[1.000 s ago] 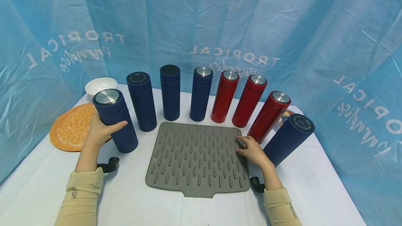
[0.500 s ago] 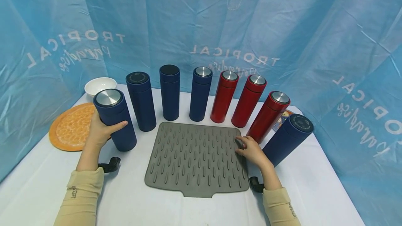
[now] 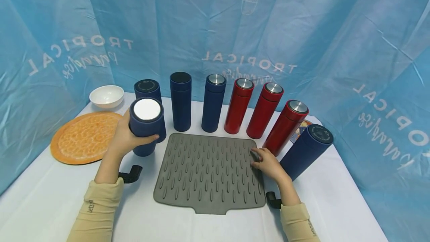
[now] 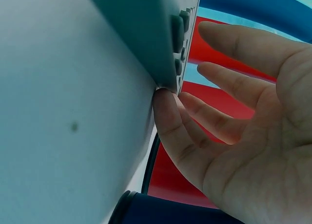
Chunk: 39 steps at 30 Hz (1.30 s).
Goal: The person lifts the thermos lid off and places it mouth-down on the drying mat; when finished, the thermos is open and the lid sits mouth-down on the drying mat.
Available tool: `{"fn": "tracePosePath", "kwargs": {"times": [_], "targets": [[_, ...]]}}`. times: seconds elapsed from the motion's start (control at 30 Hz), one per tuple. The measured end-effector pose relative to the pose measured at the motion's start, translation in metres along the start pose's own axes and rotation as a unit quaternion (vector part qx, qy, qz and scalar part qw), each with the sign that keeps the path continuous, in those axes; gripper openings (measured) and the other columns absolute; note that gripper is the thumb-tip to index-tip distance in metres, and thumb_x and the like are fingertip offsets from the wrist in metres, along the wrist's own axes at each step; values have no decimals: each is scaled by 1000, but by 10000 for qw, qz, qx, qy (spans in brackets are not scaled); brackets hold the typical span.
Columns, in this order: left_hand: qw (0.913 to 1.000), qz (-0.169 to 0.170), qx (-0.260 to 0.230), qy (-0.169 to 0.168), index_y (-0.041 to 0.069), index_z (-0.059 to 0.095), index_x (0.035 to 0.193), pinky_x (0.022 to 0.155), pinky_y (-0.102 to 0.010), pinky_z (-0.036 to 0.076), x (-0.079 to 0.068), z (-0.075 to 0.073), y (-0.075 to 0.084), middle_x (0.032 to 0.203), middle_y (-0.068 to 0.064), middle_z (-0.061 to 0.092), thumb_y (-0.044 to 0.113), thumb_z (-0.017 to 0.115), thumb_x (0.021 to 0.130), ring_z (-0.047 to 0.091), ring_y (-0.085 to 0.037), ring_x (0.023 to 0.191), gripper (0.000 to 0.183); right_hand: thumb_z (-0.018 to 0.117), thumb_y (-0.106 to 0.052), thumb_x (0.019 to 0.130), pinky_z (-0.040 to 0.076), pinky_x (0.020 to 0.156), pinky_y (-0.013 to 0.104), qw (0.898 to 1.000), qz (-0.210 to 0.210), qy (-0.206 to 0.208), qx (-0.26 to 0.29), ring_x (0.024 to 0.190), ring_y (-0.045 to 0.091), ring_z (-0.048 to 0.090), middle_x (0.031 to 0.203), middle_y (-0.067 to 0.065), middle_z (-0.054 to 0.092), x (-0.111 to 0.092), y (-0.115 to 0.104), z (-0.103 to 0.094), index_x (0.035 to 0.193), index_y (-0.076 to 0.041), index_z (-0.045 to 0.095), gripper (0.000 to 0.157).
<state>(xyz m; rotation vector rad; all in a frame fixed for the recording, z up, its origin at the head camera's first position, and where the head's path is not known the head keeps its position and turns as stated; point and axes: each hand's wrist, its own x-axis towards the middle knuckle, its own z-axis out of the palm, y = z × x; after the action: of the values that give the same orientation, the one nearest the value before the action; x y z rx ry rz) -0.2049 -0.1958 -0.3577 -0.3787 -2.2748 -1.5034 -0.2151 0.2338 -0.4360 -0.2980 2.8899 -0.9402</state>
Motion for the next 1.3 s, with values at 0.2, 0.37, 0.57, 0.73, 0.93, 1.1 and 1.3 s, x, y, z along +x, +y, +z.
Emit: {"fn": "tracePosePath", "kwargs": {"times": [0.2,0.37,0.57,0.73,0.93,1.1,1.3], "targets": [[9992,326,12,-212,4,42,130,90,-57,36,3,18,9,121,-23,54,2,84,55,50,-37,109,86,67,-10,82,44,79,45,10000,1,-13,-12,91,25,48,118,19,51,0,-1,0,129,-2,52,51],[9958,810,-5,-425,7,47,127,86,-53,39,8,34,13,118,-21,57,0,85,53,52,-35,105,84,67,-10,82,44,77,43,10000,1,-29,-29,89,25,48,117,19,51,1,-3,-4,129,-2,52,51],[9887,1235,543,-657,13,51,128,86,-52,43,10,56,19,120,-13,58,15,88,54,55,-32,106,83,67,-11,82,46,75,42,10000,-37,78,-21,90,26,51,117,19,52,3,-8,-9,129,-2,52,50],[9774,1562,1190,-783,16,52,127,84,-50,46,8,74,22,117,-10,60,26,88,54,57,-28,103,82,66,-13,84,48,77,46,9992,-290,257,38,100,32,53,123,20,52,2,-21,-15,131,-3,51,50],[9510,2120,2067,-896,16,53,126,81,-48,48,5,88,21,109,-7,62,32,87,52,60,-27,96,83,65,-15,85,49,79,44,9951,-721,610,294,102,29,54,124,15,53,0,-47,-23,131,-10,52,48],[9355,2182,2559,-1081,18,54,127,82,-48,48,1,94,21,109,-6,62,35,85,53,59,-28,96,82,63,-15,87,50,82,42,9866,-1022,885,913,102,25,56,124,10,54,-4,-75,-26,130,-12,53,44],[9243,2308,2818,-1142,20,54,127,83,-49,47,-3,96,20,110,-7,61,34,87,52,58,-29,98,83,60,-19,89,51,82,38,9788,-1135,940,1423,99,20,59,122,7,58,-9,-106,-20,129,-14,54,40]]}}
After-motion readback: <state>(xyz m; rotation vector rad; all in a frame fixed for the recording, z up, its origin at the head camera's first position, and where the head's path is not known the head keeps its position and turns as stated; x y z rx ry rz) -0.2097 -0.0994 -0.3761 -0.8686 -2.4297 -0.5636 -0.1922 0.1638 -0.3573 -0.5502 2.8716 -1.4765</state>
